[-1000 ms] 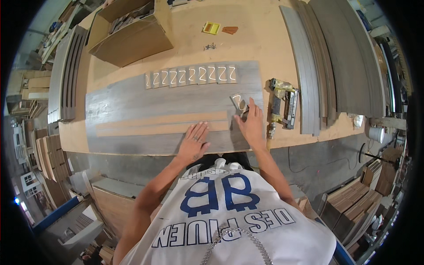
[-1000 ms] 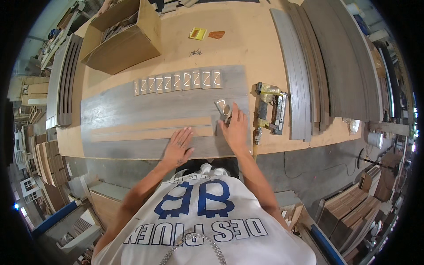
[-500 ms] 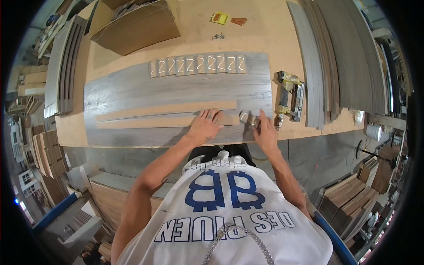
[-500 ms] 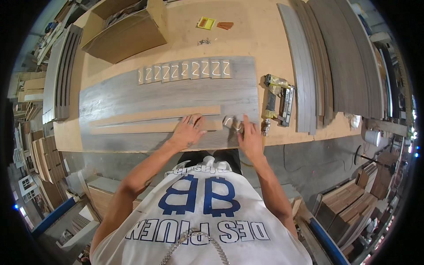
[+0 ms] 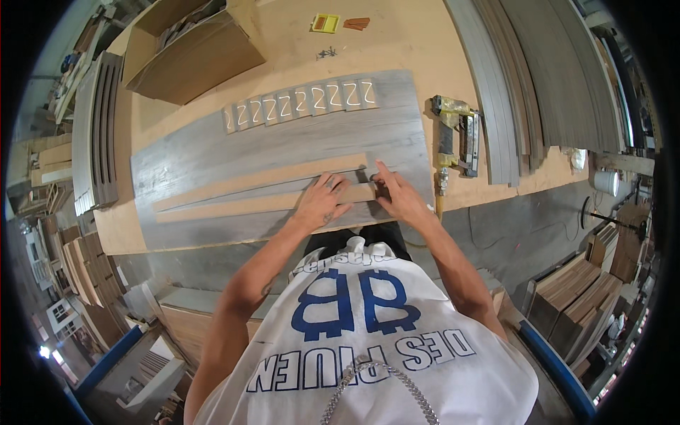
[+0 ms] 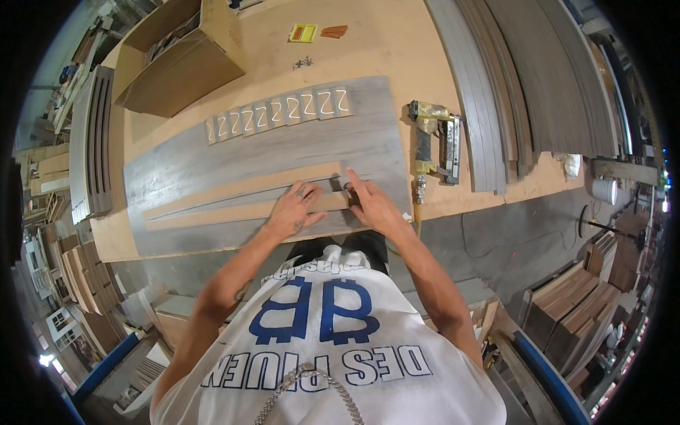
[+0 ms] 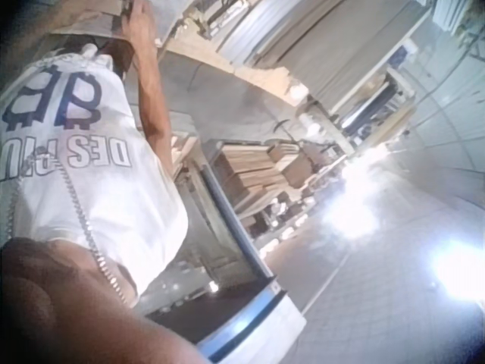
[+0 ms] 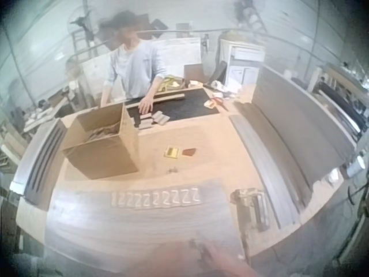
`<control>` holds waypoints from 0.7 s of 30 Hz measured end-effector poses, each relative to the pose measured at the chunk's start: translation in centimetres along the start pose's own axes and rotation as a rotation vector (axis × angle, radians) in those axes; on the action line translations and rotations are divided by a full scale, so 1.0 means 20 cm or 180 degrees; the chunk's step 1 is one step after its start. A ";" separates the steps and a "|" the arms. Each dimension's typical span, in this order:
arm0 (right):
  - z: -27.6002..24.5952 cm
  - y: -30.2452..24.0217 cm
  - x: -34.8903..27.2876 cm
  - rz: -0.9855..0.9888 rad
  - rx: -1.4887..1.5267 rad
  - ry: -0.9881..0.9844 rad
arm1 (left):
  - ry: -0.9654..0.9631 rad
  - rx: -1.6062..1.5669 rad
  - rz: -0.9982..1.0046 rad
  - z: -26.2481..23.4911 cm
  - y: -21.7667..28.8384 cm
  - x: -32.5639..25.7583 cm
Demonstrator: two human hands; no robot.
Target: Applying glue and using a nail gun to attach wooden strips to furniture panels.
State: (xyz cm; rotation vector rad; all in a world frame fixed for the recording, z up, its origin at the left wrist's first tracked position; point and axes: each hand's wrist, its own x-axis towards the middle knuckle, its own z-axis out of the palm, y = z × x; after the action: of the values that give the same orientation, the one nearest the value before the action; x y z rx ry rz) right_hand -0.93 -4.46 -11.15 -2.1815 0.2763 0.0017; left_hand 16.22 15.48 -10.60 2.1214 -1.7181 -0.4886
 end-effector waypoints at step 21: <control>-0.03 -0.02 0.03 0.0201 -0.0213 -0.0230 | -0.0231 0.0514 0.0134 0.11 -0.10 0.01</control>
State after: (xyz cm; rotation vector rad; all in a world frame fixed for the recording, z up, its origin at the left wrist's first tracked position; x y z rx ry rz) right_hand -0.32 -4.76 -10.55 -2.2328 0.3078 0.1267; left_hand 16.92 15.49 -13.44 2.1970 -1.8970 -0.4332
